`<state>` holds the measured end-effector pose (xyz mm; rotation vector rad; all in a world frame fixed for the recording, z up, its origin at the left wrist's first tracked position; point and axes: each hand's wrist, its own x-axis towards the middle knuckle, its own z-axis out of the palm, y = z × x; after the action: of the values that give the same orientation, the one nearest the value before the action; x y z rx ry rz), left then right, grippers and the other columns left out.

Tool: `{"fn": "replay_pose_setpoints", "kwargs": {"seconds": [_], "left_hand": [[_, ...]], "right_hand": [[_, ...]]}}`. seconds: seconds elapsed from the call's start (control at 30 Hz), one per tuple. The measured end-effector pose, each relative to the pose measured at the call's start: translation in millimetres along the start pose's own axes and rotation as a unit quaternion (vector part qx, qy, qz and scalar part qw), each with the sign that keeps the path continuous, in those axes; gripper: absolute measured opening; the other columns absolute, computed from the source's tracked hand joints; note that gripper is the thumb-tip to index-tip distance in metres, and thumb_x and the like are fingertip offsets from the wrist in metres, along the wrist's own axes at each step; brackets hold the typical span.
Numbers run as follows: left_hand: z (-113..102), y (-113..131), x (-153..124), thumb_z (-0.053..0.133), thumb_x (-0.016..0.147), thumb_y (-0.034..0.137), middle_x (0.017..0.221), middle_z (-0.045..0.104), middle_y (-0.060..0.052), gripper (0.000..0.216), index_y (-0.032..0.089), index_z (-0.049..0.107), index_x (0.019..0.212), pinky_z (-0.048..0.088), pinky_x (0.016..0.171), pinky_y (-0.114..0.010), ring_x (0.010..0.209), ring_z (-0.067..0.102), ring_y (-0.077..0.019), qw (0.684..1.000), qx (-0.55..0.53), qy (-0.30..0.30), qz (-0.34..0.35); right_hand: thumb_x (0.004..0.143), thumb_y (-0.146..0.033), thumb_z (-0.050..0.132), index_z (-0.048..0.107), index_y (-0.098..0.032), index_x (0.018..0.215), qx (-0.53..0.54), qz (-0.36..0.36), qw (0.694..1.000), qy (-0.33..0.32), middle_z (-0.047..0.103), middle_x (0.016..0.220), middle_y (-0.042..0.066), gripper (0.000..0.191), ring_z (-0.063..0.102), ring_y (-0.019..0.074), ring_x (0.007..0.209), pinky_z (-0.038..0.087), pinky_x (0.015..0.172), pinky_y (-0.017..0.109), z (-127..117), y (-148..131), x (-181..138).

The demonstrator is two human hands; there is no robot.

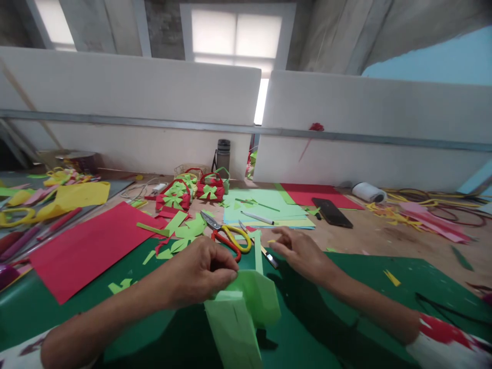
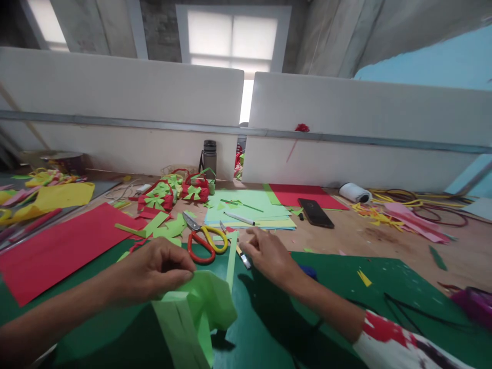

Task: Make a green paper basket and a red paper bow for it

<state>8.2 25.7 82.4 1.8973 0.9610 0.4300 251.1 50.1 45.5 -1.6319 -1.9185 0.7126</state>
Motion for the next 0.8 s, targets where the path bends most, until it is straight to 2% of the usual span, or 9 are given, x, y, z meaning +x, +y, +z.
{"fn": "replay_pose_setpoints", "kwargs": {"seconds": [0.1,0.23,0.33,0.4,0.47,0.53,0.63,0.73,0.8], "left_hand": [[2,1,-1,0.048,0.073,0.019,0.051,0.038,0.005,0.018,0.012,0.058,0.061,0.021,0.041,-0.018,0.046,0.028,-0.005,1.0,-0.002,0.001,0.011],[5,3,2,0.048,0.073,0.019,0.052,0.039,0.005,0.018,0.011,0.058,0.06,0.022,0.041,-0.018,0.047,0.029,-0.0049,1.0,-0.003,0.01,0.015],[6,5,4,0.048,0.072,0.018,0.05,0.037,0.006,0.017,0.012,0.057,0.06,0.021,0.041,-0.018,0.045,0.027,-0.0045,1.0,-0.006,0.005,0.019],[6,5,6,0.049,0.071,0.018,0.049,0.037,0.006,0.016,0.012,0.057,0.059,0.021,0.041,-0.018,0.044,0.027,-0.0044,1.0,-0.008,0.006,0.016],[6,5,8,0.049,0.07,0.017,0.049,0.037,0.006,0.015,0.012,0.057,0.058,0.021,0.041,-0.018,0.044,0.027,-0.0043,1.0,-0.013,0.01,0.012],[6,4,9,0.049,0.069,0.017,0.049,0.037,0.006,0.015,0.012,0.056,0.057,0.021,0.041,-0.018,0.044,0.027,-0.0043,1.0,-0.021,0.013,0.005],[5,2,11,0.05,0.069,0.019,0.048,0.036,0.007,0.015,0.012,0.057,0.057,0.021,0.042,-0.019,0.043,0.027,-0.0043,0.999,-0.038,0.015,-0.013],[6,1,12,0.052,0.068,0.021,0.049,0.037,0.007,0.014,0.012,0.059,0.059,0.021,0.043,-0.02,0.043,0.027,-0.0043,0.998,-0.053,0.014,-0.03],[6,1,13,0.054,0.068,0.021,0.048,0.038,0.007,0.013,0.012,0.06,0.061,0.021,0.043,-0.02,0.043,0.028,-0.0043,0.997,-0.07,0.006,-0.039]], "right_hand": [[0.077,-0.03,0.056,0.051,-0.008,0.12,-0.024,0.007,0.999,0.027,0.064,0.067,0.003,0.049,0.059,0.0185,0.066,0.038,0.057,0.027,-1,4,18],[0.07,-0.028,0.065,0.044,-0.007,0.128,-0.025,0.026,0.998,0.042,0.061,0.063,-0.001,0.066,0.057,0.0168,0.062,0.036,0.055,0.025,12,9,36],[0.065,-0.021,0.067,0.035,-0.005,0.134,-0.005,0.028,0.998,0.063,0.061,0.065,-0.002,0.078,0.056,0.0152,0.059,0.037,0.054,0.024,23,11,45],[0.064,-0.015,0.065,0.033,-0.003,0.135,0.021,0.02,0.997,0.072,0.06,0.063,-0.003,0.079,0.056,0.0139,0.056,0.038,0.052,0.023,28,10,47],[0.066,-0.012,0.061,0.036,-0.003,0.132,0.058,0.001,0.995,0.076,0.059,0.062,-0.003,0.071,0.055,0.0126,0.054,0.04,0.051,0.023,30,5,44],[0.069,-0.014,0.06,0.049,-0.005,0.12,0.095,-0.027,0.992,0.073,0.061,0.063,-0.002,0.053,0.056,0.0121,0.053,0.043,0.052,0.023,30,-4,37],[0.071,-0.019,0.062,0.064,-0.014,0.081,0.132,-0.087,0.986,0.056,0.065,0.067,0.001,0.011,0.059,0.0133,0.061,0.046,0.057,0.025,27,-22,18],[0.073,-0.02,0.063,0.065,-0.018,0.071,0.142,-0.15,0.977,0.056,0.065,0.069,0.0,0.003,0.059,0.0144,0.067,0.047,0.065,0.028,21,-37,0],[0.076,-0.018,0.062,0.065,-0.018,0.07,0.12,-0.254,0.957,0.066,0.065,0.069,0.0,0.007,0.059,0.0141,0.069,0.047,0.068,0.029,18,-42,-8]]}}
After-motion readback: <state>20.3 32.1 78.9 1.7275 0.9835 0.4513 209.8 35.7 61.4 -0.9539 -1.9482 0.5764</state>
